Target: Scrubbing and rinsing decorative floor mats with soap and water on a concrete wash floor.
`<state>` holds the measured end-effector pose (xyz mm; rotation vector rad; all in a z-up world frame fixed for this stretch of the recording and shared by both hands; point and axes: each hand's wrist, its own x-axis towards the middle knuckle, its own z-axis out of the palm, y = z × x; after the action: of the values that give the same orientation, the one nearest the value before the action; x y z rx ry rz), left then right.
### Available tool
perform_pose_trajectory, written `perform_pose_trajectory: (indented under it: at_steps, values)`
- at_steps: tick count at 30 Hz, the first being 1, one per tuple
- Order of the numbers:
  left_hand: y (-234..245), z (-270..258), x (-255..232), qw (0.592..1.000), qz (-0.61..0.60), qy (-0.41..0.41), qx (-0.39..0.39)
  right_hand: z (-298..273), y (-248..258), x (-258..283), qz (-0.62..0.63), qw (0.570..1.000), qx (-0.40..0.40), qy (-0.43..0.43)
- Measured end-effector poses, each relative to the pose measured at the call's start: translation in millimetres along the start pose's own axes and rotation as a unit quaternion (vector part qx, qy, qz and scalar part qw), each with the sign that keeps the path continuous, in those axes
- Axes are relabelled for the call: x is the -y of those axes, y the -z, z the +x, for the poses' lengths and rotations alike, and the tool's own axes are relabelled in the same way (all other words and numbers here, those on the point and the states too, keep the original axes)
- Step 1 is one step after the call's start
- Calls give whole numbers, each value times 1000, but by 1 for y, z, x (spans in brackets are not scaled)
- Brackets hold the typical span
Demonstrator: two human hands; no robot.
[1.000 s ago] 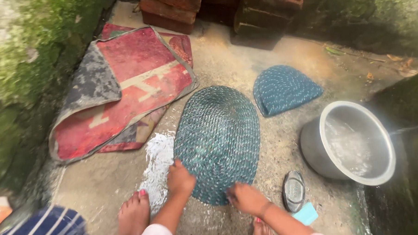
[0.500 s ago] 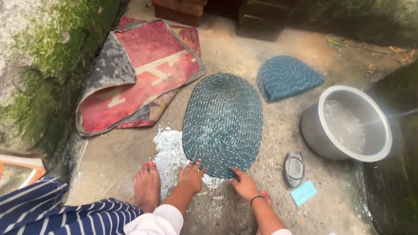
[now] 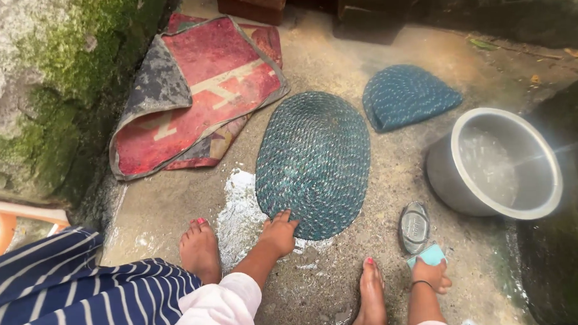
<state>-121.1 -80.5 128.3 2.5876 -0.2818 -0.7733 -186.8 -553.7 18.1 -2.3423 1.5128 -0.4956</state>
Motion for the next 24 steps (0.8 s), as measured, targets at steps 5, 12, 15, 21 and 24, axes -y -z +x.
perform_pose_trajectory:
  at_steps: [5, 12, 15, 21, 24]
  values:
    - [13, -1, -11, 1000, -9, 6, 12, 24, -11, -5, -108, 967, 215, -82]
    - [14, 10, -7, 999, -34, 28, 12, 27, 9, 32, -194, 948, 243, -68]
    - [14, 20, -2, 999, -44, 24, -13, 29, 21, 40, -149, 957, 233, -90]
    - [9, 35, 1, 995, -90, 28, -32, 13, 79, 86, 580, 755, 244, -184]
    - [6, 34, 1, 993, -111, 26, -44, -24, 118, 179, 679, 609, 400, -88]
